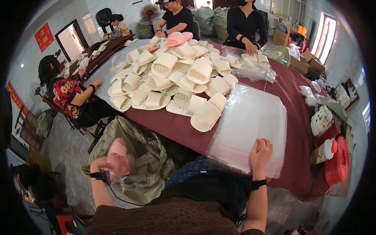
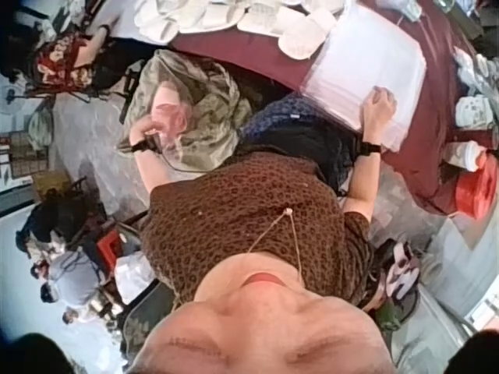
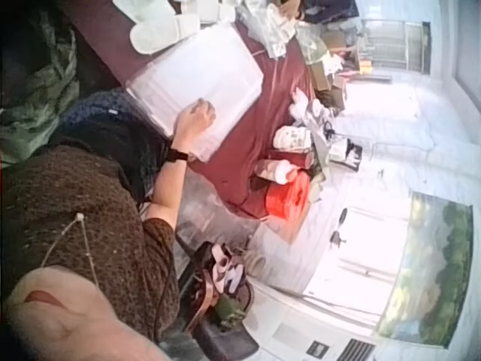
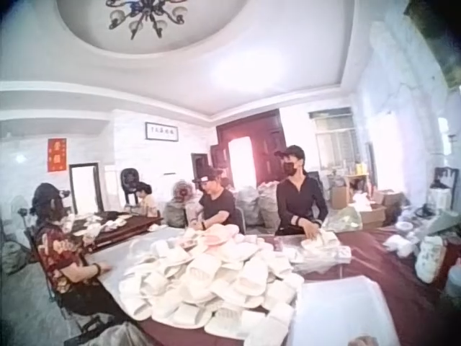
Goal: Packing pairs of slippers into plastic bags at a communal work table.
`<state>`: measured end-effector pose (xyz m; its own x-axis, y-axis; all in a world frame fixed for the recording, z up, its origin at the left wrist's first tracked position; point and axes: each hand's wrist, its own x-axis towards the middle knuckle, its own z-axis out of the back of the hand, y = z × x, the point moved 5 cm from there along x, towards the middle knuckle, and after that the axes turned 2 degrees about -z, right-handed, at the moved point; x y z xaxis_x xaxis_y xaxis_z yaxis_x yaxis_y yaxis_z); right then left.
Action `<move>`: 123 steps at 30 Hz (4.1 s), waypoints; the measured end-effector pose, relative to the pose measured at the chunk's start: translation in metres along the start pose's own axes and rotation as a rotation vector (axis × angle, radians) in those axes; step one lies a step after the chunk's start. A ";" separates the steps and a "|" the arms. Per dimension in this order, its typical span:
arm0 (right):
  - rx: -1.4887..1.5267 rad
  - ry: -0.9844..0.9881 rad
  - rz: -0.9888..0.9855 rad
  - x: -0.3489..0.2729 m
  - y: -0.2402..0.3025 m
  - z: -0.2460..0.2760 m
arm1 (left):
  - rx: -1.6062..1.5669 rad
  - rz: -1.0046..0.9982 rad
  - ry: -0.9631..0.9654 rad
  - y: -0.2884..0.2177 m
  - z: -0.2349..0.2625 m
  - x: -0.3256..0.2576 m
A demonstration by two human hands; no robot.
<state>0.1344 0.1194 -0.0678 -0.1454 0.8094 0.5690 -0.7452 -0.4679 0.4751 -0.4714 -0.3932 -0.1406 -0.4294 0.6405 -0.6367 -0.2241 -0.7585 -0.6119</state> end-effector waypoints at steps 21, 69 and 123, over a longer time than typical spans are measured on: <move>-0.034 -0.051 -0.024 -0.001 -0.004 0.023 | 0.333 -0.184 0.087 -0.272 -0.139 0.092; 0.636 -0.346 -0.490 -0.006 -0.025 0.031 | 0.191 -1.129 -0.018 -0.531 -0.378 0.066; -0.319 0.269 -0.075 0.085 0.010 -0.007 | 0.499 -1.416 -0.410 -0.476 -0.397 0.076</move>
<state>0.1101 0.1858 -0.0196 -0.2158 0.9207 0.3252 -0.9183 -0.3046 0.2529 -0.0501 0.0643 -0.0839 0.1941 0.8300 0.5229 -0.8607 0.3998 -0.3151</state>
